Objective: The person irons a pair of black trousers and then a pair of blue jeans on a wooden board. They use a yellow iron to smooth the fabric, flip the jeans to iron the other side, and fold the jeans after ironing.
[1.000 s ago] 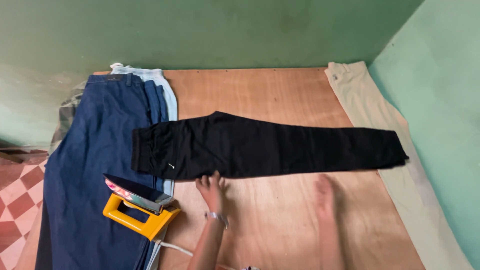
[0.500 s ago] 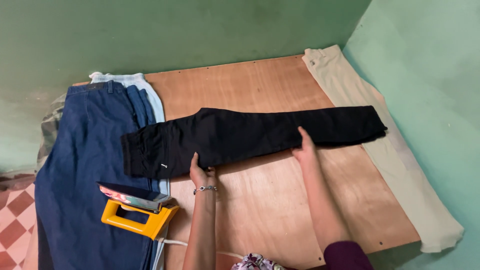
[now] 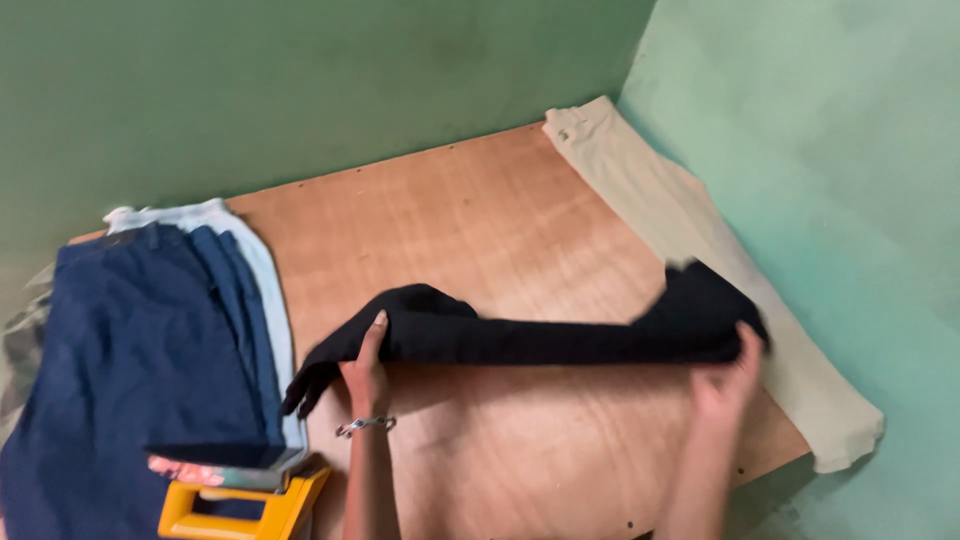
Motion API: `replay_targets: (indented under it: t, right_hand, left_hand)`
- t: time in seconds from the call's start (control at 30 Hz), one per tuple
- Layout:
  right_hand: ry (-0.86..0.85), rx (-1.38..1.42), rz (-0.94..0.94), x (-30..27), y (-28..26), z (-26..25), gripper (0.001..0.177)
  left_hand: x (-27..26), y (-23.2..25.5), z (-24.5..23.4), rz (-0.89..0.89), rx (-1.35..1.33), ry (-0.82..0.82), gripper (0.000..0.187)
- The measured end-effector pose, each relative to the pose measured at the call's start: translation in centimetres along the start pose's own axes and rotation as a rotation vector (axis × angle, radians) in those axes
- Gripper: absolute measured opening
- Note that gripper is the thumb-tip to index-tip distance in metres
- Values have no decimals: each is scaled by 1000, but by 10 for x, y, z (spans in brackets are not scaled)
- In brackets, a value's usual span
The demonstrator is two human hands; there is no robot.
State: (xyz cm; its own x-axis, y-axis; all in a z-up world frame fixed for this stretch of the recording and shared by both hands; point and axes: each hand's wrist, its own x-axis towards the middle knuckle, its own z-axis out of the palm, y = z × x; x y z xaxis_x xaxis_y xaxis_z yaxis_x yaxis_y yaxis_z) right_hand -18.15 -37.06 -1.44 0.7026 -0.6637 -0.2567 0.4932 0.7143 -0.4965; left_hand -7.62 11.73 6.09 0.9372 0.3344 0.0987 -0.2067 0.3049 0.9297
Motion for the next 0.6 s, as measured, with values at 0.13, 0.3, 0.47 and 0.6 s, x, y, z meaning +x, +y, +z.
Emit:
replay_targets:
  t: [0.13,0.3,0.47,0.6]
  right_hand:
    - [32,-99,-334,-50,-66,-15,35]
    - [267,-399,-697,-59,-98,-36,38]
    - [427,-365,-749,-20,-135,-45,37]
    - [427,-510,-875,11,-170,-45,29]
  left_hand:
    - [9,30,33,-24,121,-186,27]
    - [63,14,104,-160,457,-488,41]
    - [147,-22,229,275,717,-943,45]
    - [205,-41,336,649,471,-1064,48]
